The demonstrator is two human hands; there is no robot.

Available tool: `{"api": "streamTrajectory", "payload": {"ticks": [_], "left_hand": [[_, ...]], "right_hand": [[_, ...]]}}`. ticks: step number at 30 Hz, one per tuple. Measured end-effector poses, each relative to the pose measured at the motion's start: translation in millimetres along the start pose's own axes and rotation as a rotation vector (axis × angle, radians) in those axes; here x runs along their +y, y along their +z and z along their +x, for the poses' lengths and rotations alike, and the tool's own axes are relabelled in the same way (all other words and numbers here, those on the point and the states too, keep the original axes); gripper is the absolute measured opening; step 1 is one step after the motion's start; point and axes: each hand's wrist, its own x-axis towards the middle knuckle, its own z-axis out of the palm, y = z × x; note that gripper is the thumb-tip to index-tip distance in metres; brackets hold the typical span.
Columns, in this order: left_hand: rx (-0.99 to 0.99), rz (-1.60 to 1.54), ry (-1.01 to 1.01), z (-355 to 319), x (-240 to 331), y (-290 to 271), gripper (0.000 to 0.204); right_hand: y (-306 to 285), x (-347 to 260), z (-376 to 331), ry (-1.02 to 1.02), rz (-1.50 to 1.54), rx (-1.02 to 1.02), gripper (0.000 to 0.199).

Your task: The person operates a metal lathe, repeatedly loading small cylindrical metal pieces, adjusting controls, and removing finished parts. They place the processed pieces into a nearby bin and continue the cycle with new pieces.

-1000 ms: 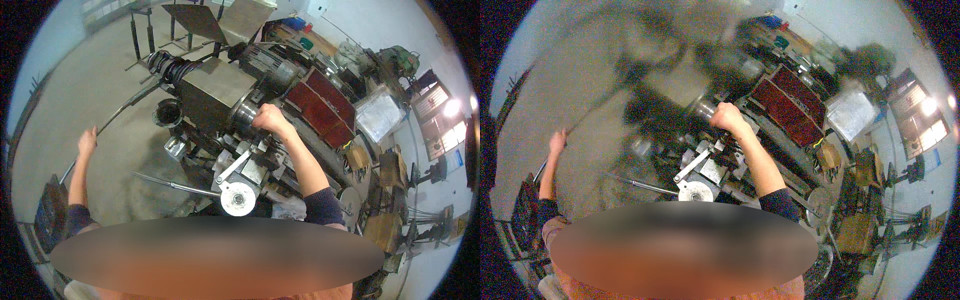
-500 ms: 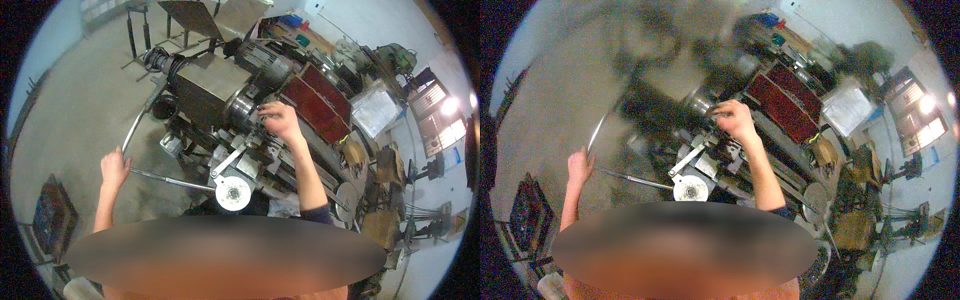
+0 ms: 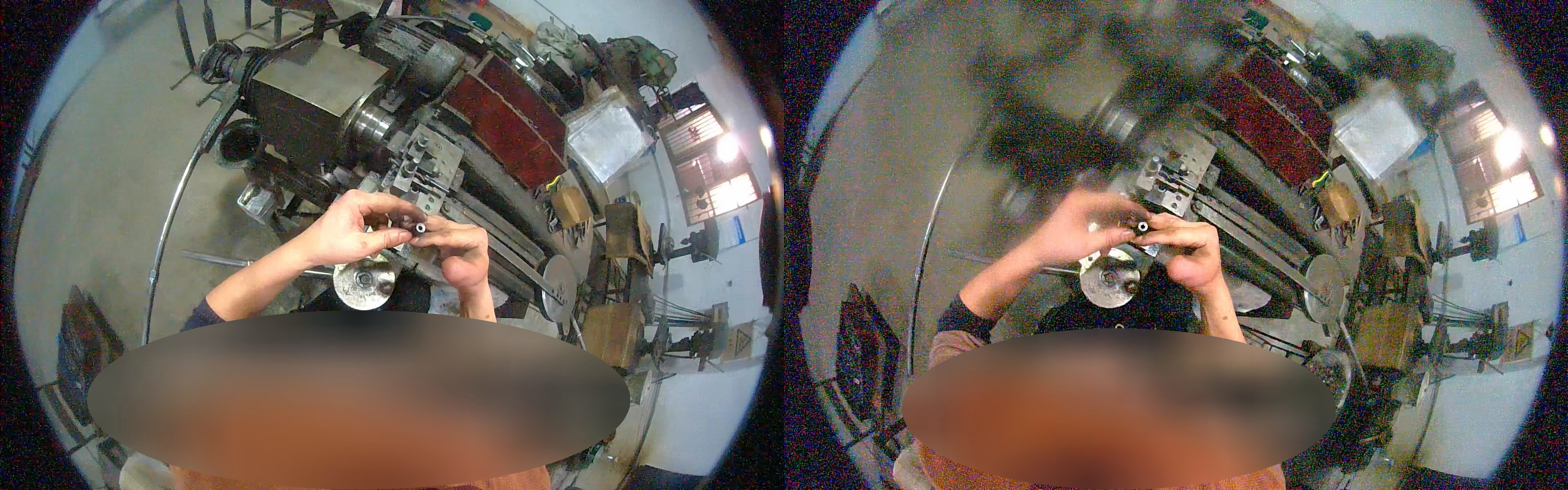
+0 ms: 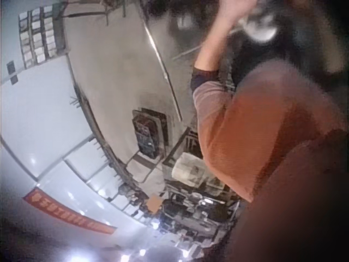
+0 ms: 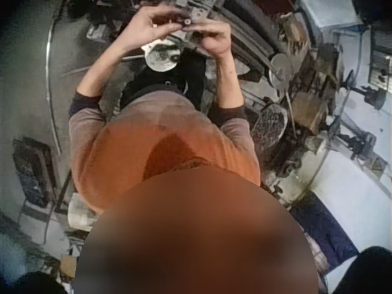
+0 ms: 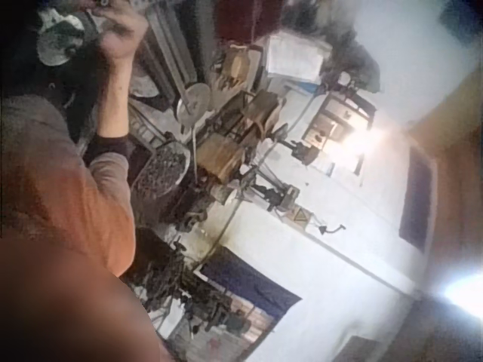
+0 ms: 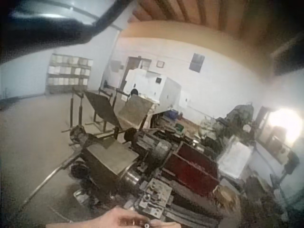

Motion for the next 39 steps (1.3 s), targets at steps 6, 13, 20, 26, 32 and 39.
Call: {"api": "streamTrajectory", "payload": {"ticks": [6, 13, 20, 26, 32, 39], "left_hand": [[-0.093, -0.108, -0.113, -4.5, -11.7, -3.5, 0.025], [0.134, 0.37, -0.016, -0.7, 6.0, -50.0, 0.02], [0.357, 1.11, 0.083, 50.5, 28.8, -146.0, 0.021], [0.22, 1.342, 0.138, 83.9, -10.6, -202.9, 0.023], [-0.095, 1.379, -0.186, 139.0, -44.1, -273.7, 0.028], [-0.194, 1.324, -0.303, 163.4, -51.5, -316.7, 0.026]], "right_hand": [[9.6, 9.9, 2.8, 0.129, 0.218, -0.03, 0.062], [1.6, 13.0, -21.4, 0.161, -0.011, 0.156, 0.049], [-36.0, 11.8, -123.3, 0.288, 0.004, 0.423, 0.047], [-60.4, -14.5, -247.9, 0.551, -0.439, 0.852, 0.021], [-40.0, -50.7, -375.6, 0.753, -0.398, 1.31, 0.022], [-6.9, -27.3, -447.2, 0.916, -0.326, 1.396, 0.022]]}}
